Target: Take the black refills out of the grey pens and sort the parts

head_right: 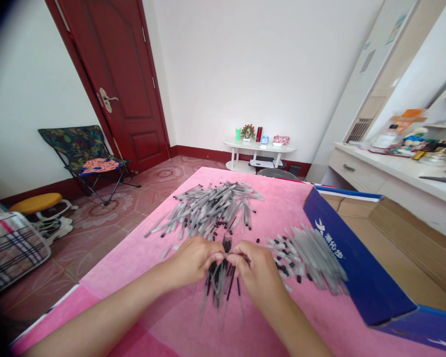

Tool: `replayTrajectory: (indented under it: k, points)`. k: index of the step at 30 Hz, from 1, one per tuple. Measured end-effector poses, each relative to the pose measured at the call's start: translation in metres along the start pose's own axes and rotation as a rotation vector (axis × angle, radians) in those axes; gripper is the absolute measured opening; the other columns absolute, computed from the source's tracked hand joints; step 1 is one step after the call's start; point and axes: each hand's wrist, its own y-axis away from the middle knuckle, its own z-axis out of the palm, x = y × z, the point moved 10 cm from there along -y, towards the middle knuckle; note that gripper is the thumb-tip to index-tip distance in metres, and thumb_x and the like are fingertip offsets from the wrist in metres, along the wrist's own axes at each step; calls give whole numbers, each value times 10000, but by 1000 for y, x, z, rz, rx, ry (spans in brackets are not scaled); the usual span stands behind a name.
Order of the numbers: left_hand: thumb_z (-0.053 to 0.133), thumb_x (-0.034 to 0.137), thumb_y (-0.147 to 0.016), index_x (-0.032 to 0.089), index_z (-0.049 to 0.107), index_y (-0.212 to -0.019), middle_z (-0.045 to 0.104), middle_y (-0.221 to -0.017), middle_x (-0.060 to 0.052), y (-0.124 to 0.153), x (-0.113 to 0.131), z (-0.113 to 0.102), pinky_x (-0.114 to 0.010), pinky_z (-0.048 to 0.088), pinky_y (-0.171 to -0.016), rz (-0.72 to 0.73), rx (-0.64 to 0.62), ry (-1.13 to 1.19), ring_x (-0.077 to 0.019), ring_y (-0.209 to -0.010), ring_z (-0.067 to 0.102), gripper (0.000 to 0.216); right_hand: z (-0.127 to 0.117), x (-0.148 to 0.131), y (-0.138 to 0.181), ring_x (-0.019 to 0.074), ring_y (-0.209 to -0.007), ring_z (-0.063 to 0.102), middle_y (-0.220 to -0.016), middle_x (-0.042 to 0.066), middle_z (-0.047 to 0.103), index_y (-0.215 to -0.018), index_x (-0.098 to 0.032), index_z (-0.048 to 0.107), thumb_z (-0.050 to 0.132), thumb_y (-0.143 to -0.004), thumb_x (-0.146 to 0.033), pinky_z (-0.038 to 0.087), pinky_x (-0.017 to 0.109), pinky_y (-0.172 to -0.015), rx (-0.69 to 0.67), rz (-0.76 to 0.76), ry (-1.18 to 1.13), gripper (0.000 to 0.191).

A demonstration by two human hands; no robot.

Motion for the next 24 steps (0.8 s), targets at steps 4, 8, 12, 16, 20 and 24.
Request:
replayTrajectory:
  k: [4,8,12,16,20,24]
  points:
    - [317,289,-863,196,585,-736,607,-661,-2,-2,-6,-3,-198,354,-608,-3,20,140,-122,-631,549,310,-24,7,-5,132,-577,560,-618,-2,581,-727,-168,561,495,-747,-213,415,230,-554,93,-7,18,83]
    - [320,262,-857,185,583,-732,559,-604,10,-2,-10,-9,-192,335,-576,-23,59,204,-110,-574,505,302,-62,36,-10,144,-617,567,-656,7,608,-749,-192,571,496,-738,-260,404,237,-570,186,71,296,101]
    - [329,256,-852,184,585,-727,526,-589,13,-1,-9,-11,-195,320,-568,-22,78,249,-105,-555,478,293,-95,73,-9,188,-619,578,-659,28,628,-753,-216,599,508,-700,-266,363,267,-539,203,233,730,116]
    - [351,253,-848,172,566,-707,484,-571,21,-1,-7,-13,-196,300,-550,-13,113,368,-93,-527,432,269,-102,82,-7,242,-704,585,-758,78,636,-749,-206,619,523,-683,-258,354,297,-548,166,282,916,128]
    - [388,294,-849,158,530,-731,408,-539,35,-2,-15,-28,-191,277,-508,-47,255,768,-77,-490,370,229,-79,56,-10,215,-738,574,-799,72,631,-744,-189,621,522,-713,-268,393,303,-622,154,170,614,130]
    - [434,280,-839,169,483,-849,393,-602,46,-2,-39,-39,-163,273,-448,-106,416,1556,-42,-447,327,121,-25,30,-8,193,-822,585,-888,76,643,-889,-172,597,515,-764,-335,437,297,-707,-35,162,-91,221]
